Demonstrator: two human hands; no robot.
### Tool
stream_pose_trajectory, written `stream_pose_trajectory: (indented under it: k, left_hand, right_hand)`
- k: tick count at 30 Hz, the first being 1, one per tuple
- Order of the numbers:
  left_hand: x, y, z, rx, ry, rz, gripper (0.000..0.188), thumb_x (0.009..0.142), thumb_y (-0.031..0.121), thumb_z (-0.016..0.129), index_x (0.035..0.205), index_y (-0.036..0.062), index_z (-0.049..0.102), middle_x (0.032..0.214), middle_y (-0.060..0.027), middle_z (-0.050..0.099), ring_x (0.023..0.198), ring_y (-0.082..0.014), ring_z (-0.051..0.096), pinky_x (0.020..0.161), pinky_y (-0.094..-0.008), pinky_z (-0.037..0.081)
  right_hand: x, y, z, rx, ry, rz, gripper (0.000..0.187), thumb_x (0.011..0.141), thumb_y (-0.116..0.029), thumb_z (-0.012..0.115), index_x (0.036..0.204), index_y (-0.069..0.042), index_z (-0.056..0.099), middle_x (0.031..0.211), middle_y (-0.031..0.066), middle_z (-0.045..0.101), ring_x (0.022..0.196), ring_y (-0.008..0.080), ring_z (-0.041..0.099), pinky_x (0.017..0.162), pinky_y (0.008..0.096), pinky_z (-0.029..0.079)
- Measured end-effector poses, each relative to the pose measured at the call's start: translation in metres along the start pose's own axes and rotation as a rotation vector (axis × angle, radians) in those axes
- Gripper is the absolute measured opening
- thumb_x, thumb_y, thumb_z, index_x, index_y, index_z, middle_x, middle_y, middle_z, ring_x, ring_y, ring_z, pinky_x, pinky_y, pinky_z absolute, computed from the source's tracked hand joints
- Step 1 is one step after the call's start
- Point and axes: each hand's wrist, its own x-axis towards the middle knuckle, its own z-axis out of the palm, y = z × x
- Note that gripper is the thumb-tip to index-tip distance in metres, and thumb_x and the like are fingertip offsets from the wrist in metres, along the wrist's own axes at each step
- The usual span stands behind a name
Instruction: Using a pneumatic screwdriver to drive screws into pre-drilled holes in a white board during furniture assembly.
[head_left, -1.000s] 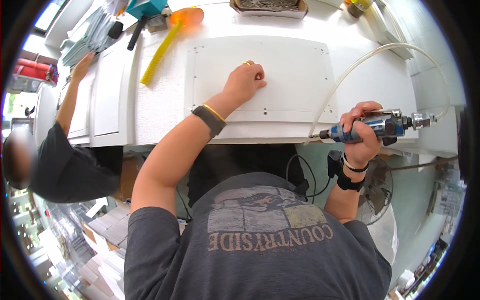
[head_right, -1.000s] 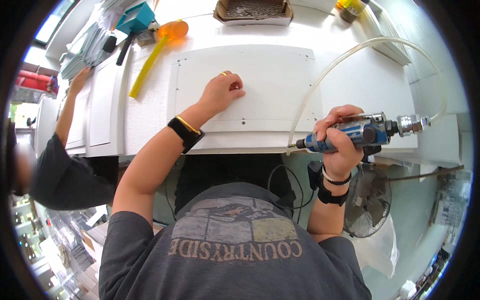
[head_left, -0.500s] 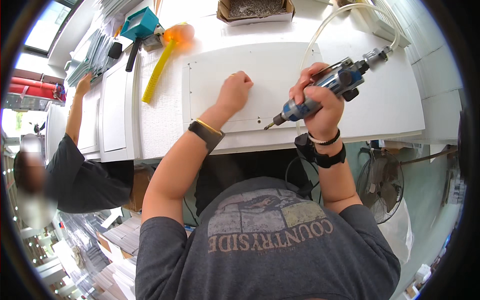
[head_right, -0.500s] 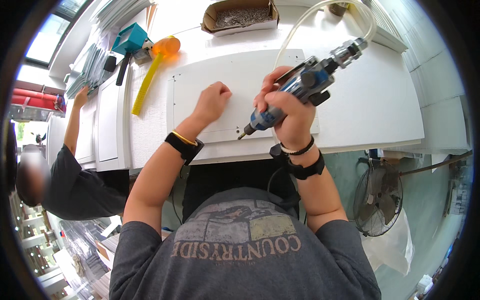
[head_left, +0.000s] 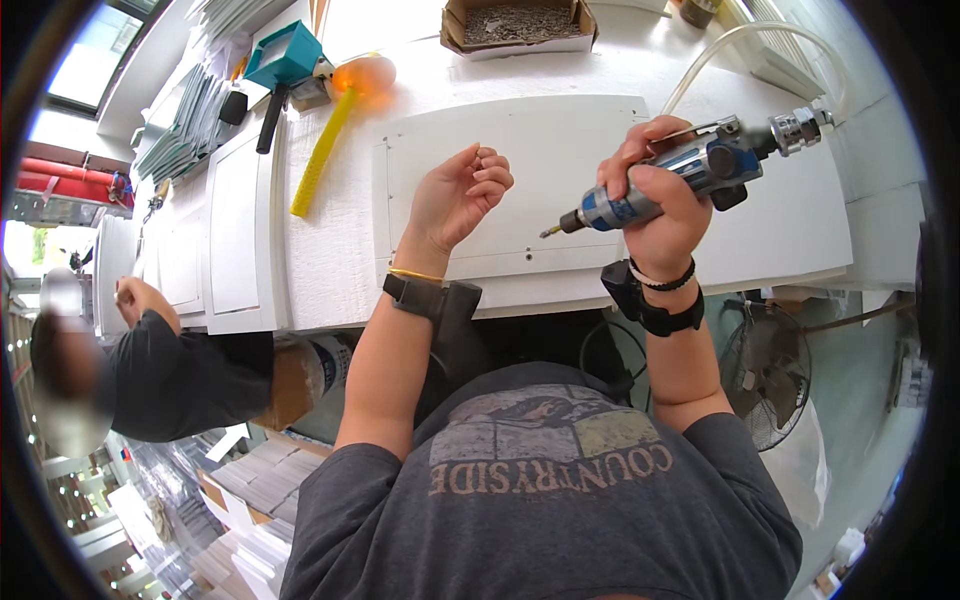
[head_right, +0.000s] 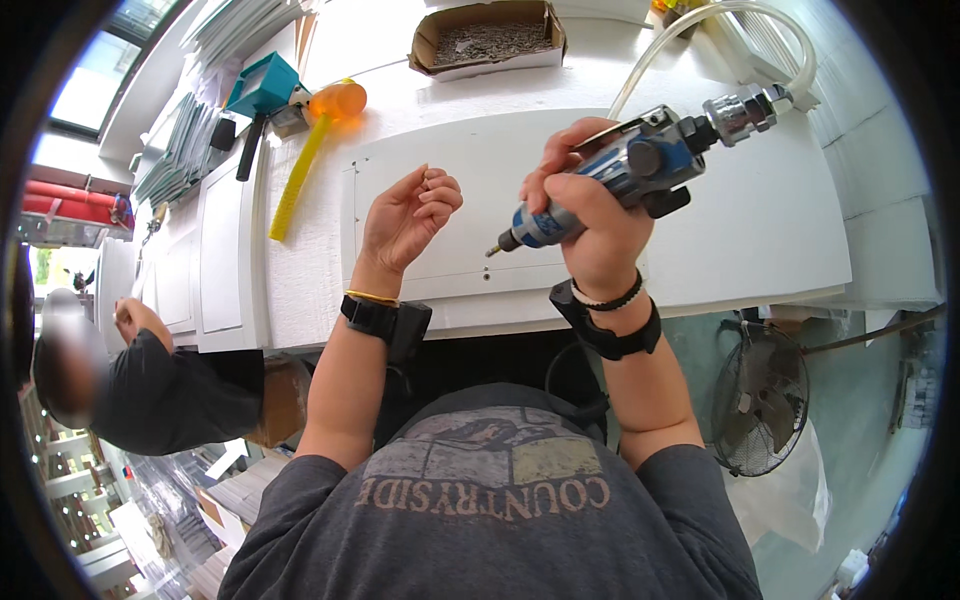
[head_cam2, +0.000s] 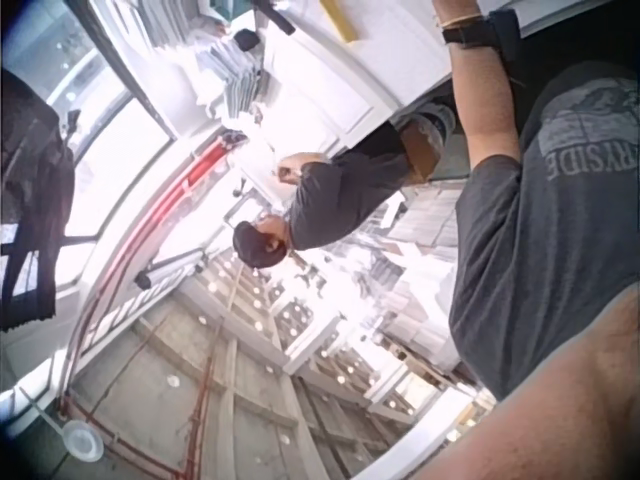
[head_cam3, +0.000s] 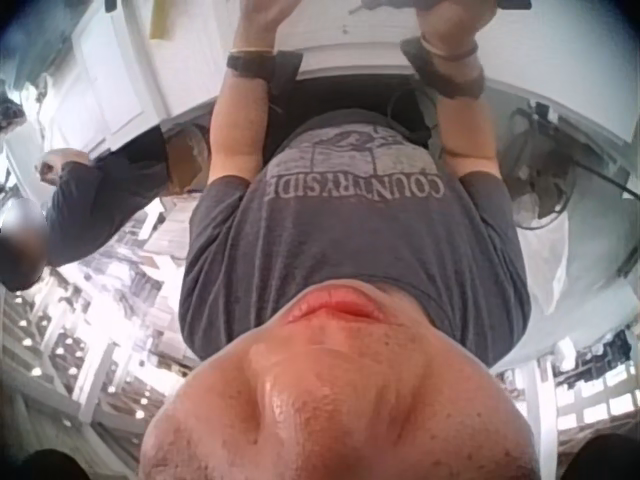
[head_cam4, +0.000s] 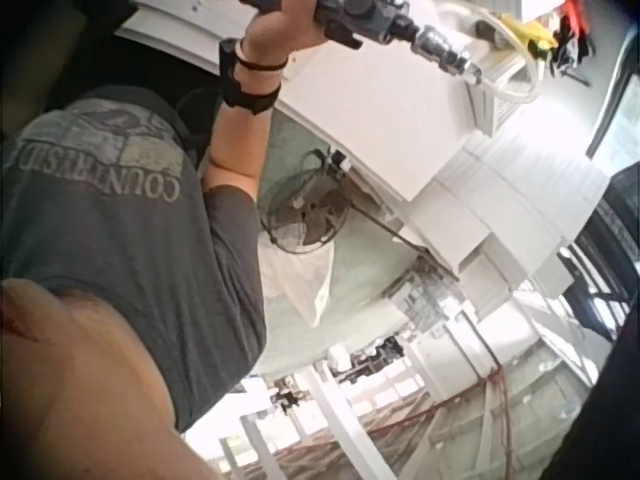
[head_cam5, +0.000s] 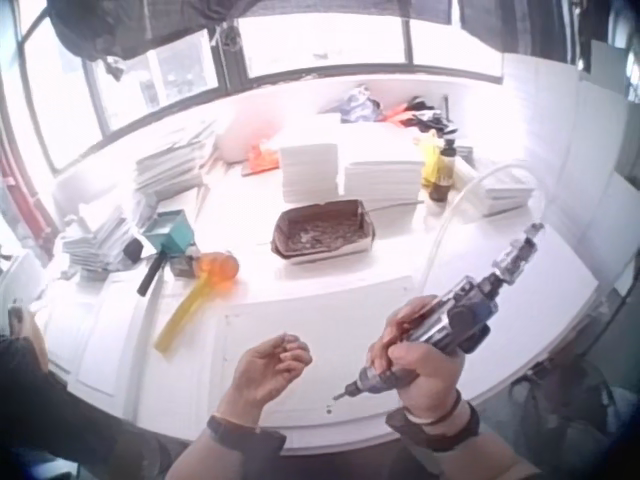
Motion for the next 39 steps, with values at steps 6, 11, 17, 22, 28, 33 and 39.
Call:
stream_pose_trajectory:
  k: [6, 11, 17, 22, 28, 33, 39]
  left_hand:
    - [0.005, -0.031, 0.020, 0.643, 0.322, 0.186, 0.016, 0.094, 0.013, 0.048, 0.091, -0.0027, 0.049, 0.082, -0.0034, 0.046, 0.073, -0.0070, 0.047, 0.061, -0.0126, 0.046]
    - [0.005, -0.053, 0.013, 0.800, 0.469, 0.221, 0.020, 0.093, 0.017, 0.050, 0.093, -0.0024, 0.053, 0.079, -0.0017, 0.052, 0.070, -0.0051, 0.052, 0.062, -0.0111, 0.050]
    - [0.004, -0.062, 0.002, 0.576, 0.303, 0.058, 0.023, 0.093, 0.023, 0.050, 0.089, 0.0008, 0.053, 0.077, -0.0010, 0.051, 0.063, -0.0024, 0.044, 0.050, -0.0105, 0.039]
    - [0.003, -0.068, 0.003, 0.824, 0.321, 0.120, 0.023, 0.093, 0.025, 0.052, 0.089, 0.0023, 0.053, 0.077, -0.0005, 0.049, 0.058, -0.0026, 0.036, 0.047, -0.0128, 0.030]
    - [0.008, -0.075, -0.001, 0.737, 0.317, 0.044, 0.026, 0.093, 0.026, 0.051, 0.092, 0.0001, 0.053, 0.077, -0.0002, 0.048, 0.061, -0.0021, 0.036, 0.048, -0.0118, 0.031]
    - [0.020, -0.081, -0.002, 0.656, 0.435, -0.036, 0.030, 0.094, 0.028, 0.049, 0.092, -0.0011, 0.053, 0.078, -0.0015, 0.048, 0.062, -0.0025, 0.036, 0.049, -0.0120, 0.032]
    - [0.016, -0.085, -0.004, 0.906, 0.485, -0.063, 0.024, 0.095, 0.020, 0.044, 0.097, -0.0031, 0.052, 0.081, -0.0033, 0.049, 0.064, -0.0056, 0.040, 0.051, -0.0169, 0.035]
  right_hand:
    - [0.000, 0.005, 0.010, -0.137, -0.140, -0.284, 0.032, 0.071, 0.003, 0.057, 0.100, -0.002, 0.046, 0.081, 0.0097, 0.053, 0.063, 0.0178, 0.057, 0.062, 0.0307, 0.049]
    - [0.001, -0.001, 0.004, -0.213, -0.246, -0.453, 0.032, 0.074, 0.001, 0.058, 0.102, -0.004, 0.043, 0.084, 0.0100, 0.053, 0.064, 0.0166, 0.057, 0.064, 0.0316, 0.050]
    - [-0.005, -0.003, 0.000, -0.194, -0.218, -0.423, 0.031, 0.074, 0.001, 0.058, 0.100, -0.004, 0.043, 0.085, 0.0105, 0.054, 0.063, 0.0159, 0.057, 0.065, 0.0325, 0.050]
    - [-0.009, -0.004, 0.000, -0.161, -0.135, -0.395, 0.033, 0.070, 0.001, 0.049, 0.102, -0.006, 0.048, 0.086, 0.0106, 0.055, 0.060, 0.0179, 0.054, 0.064, 0.0381, 0.046]
    - [-0.003, -0.011, -0.023, -0.032, 0.012, -0.333, 0.028, 0.070, 0.003, 0.048, 0.098, -0.002, 0.049, 0.079, 0.0109, 0.054, 0.058, 0.0178, 0.055, 0.065, 0.0373, 0.049]
    - [-0.008, -0.017, -0.036, -0.090, 0.069, -0.363, 0.027, 0.070, 0.002, 0.048, 0.097, -0.001, 0.050, 0.077, 0.0106, 0.055, 0.058, 0.0183, 0.055, 0.064, 0.0377, 0.048]
    - [-0.021, -0.029, -0.067, -0.315, 0.035, -0.339, 0.023, 0.071, 0.002, 0.056, 0.094, 0.000, 0.052, 0.077, 0.0097, 0.056, 0.059, 0.0168, 0.057, 0.062, 0.0318, 0.050]
